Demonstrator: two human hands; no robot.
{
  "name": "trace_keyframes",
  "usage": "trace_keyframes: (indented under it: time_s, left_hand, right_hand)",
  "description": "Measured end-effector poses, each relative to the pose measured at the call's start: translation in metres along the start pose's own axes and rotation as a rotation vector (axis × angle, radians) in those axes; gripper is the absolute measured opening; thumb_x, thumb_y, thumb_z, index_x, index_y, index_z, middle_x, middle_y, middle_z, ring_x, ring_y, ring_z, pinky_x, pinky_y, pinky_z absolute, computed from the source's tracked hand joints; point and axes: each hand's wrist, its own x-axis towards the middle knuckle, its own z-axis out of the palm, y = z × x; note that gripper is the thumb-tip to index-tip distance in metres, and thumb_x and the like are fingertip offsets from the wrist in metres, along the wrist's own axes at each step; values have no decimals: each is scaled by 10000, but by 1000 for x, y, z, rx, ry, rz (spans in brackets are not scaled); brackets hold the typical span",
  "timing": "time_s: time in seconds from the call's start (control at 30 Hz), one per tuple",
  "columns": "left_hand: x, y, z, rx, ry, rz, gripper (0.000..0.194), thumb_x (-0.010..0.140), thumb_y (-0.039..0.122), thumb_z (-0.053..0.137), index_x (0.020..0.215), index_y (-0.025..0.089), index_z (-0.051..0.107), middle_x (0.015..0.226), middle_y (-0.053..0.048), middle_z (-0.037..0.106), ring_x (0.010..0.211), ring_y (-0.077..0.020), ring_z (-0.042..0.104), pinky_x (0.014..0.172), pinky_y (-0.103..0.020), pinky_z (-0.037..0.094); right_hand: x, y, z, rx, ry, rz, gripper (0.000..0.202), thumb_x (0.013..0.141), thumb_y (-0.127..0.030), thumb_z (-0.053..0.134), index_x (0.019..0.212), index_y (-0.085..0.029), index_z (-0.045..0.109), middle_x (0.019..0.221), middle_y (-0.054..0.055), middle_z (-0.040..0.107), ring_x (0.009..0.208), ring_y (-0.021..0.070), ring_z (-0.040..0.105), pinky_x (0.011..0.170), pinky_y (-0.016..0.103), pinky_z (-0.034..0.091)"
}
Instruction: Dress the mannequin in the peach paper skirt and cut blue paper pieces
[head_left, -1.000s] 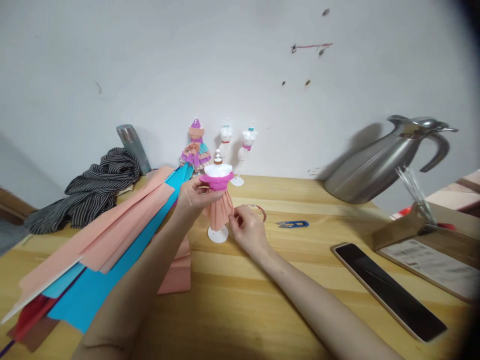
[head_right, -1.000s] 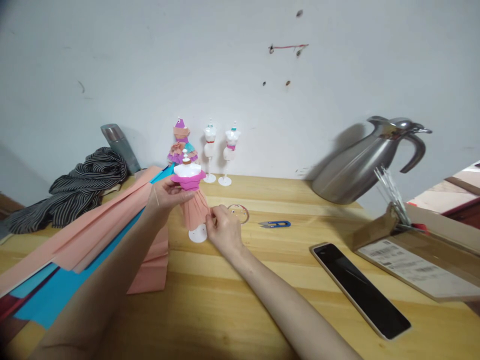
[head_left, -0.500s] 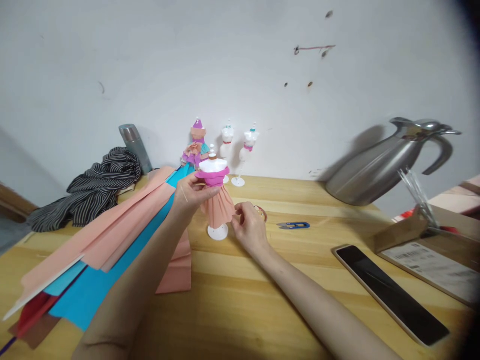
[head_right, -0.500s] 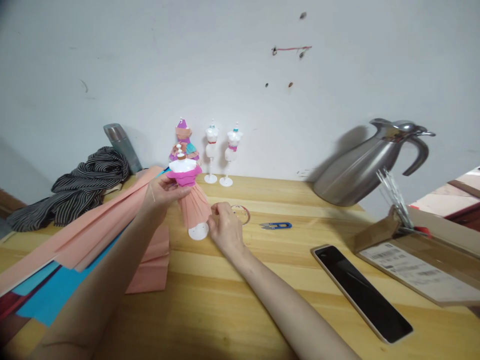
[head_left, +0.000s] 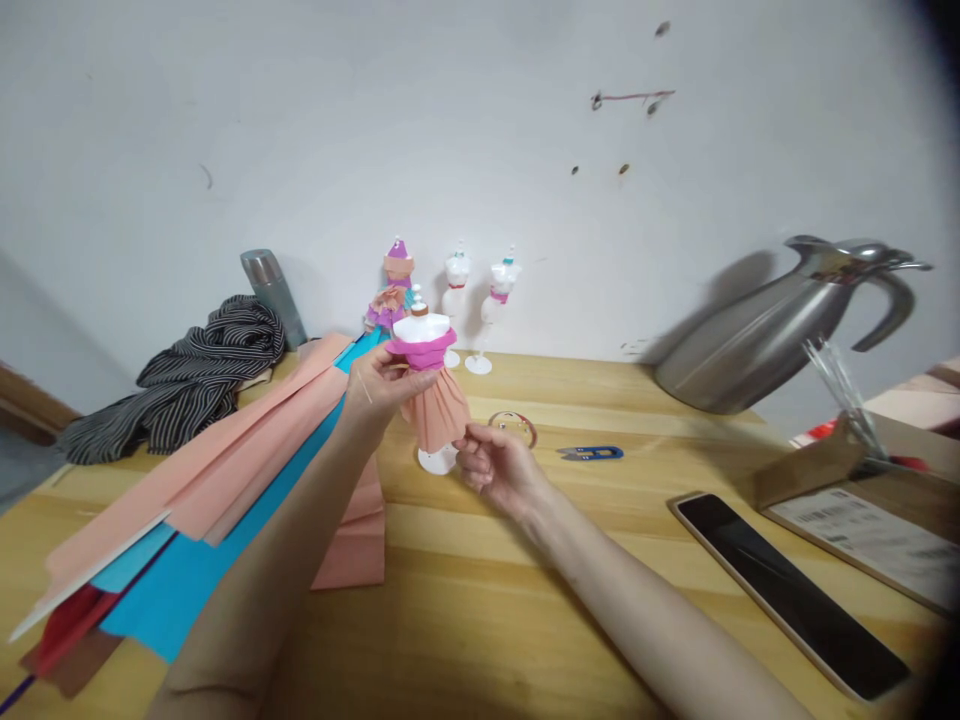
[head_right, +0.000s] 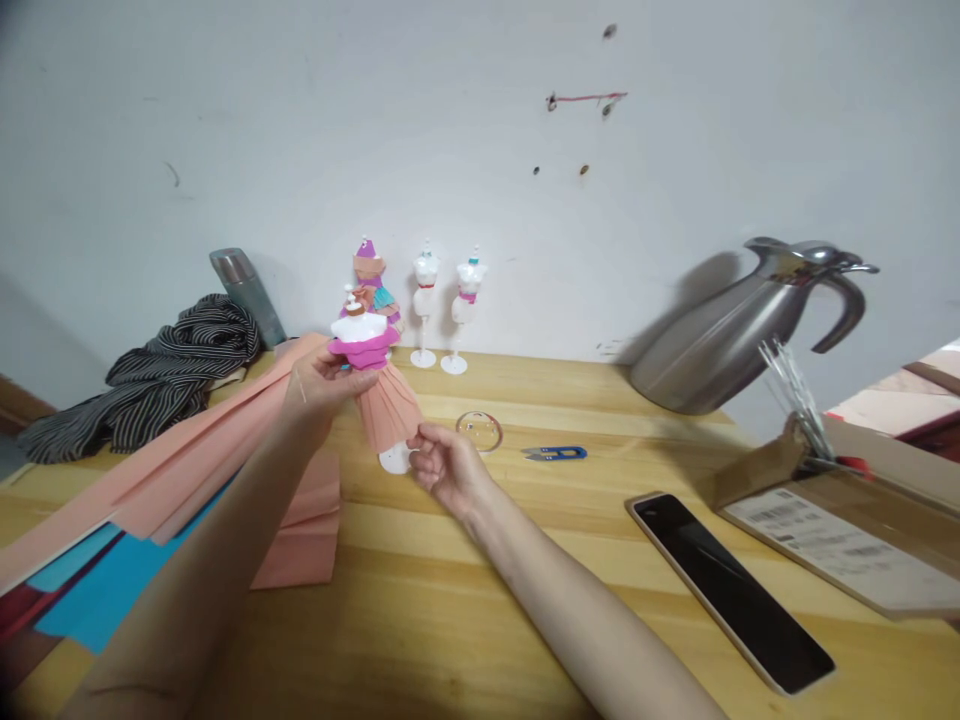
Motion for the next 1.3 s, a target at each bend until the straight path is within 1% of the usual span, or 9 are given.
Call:
trace_keyframes:
  time_s: [0.17,0.37,0.6,0.77,0.9,1.0,1.07,1.17,1.3]
  left_hand:
    - [0,-2,0,43,-42,28,332,510,201,827,809,131,701,800,-32,701,763,-174,626,766,-308,496]
    - [2,-7,-2,81,-77,65,316,558,230,817,830,123,696,825,-43,690,796,-181,623,773,-317,492]
    - [2,-8,-1,110,-99,94,310,590,225,804,859,121,691,904,-65,689,855,-189,622,852,-348,482]
    - [3,-11,-2,122,-105,116,286,587,223,804,831,126,689,900,-63,679,842,-183,616,837,-341,488]
    - [3,-12,-3,126,-118,112,293,589,221,804,841,125,689,901,-62,678,824,-177,614,825,-332,489]
    - [3,-10,-3,101,-88,84,327,568,213,813,857,126,688,878,-54,686,819,-180,621,827,-333,489]
    - [3,-7,-4,84,-59,68,345,562,216,816,869,126,686,865,-52,693,814,-184,626,816,-332,492]
    - [3,-5,-5,87,-44,48,362,562,236,816,881,125,687,869,-59,700,811,-191,631,794,-328,496]
    - [4,-6,-5,120,-57,31,370,559,264,815,877,124,687,857,-62,706,804,-198,637,794,-333,494]
  right_hand:
    - [4,-1,-6,88,-63,2,165,704,-227,649,630,-143,527,509,-2,592,334,30,323,316,140,184]
    - [10,4,-13,98,-82,16,141,671,-115,635,605,-136,511,496,-23,555,337,20,316,315,140,199]
    - [13,10,-14,90,-60,25,135,684,-110,630,602,-127,524,502,-17,557,345,15,306,308,133,201]
    - [14,8,-16,52,-41,66,159,697,-111,610,584,-135,501,475,-28,502,357,17,287,313,123,193]
    - [13,6,-14,3,-22,86,144,665,-113,604,582,-128,488,484,-39,471,364,3,270,322,110,182]
    - [11,7,-11,-60,-15,89,140,621,-110,608,580,-129,475,500,-49,448,365,-3,257,324,113,163]
    - [10,9,-9,-114,-2,59,156,591,-109,618,579,-138,465,501,-55,436,360,0,254,324,121,143]
    - [10,12,-9,-210,46,-54,173,568,-126,645,577,-149,475,480,-60,432,346,13,267,327,137,104]
    - [8,10,-11,-307,150,-283,265,640,-235,675,507,-167,457,422,-65,393,344,29,237,335,174,84]
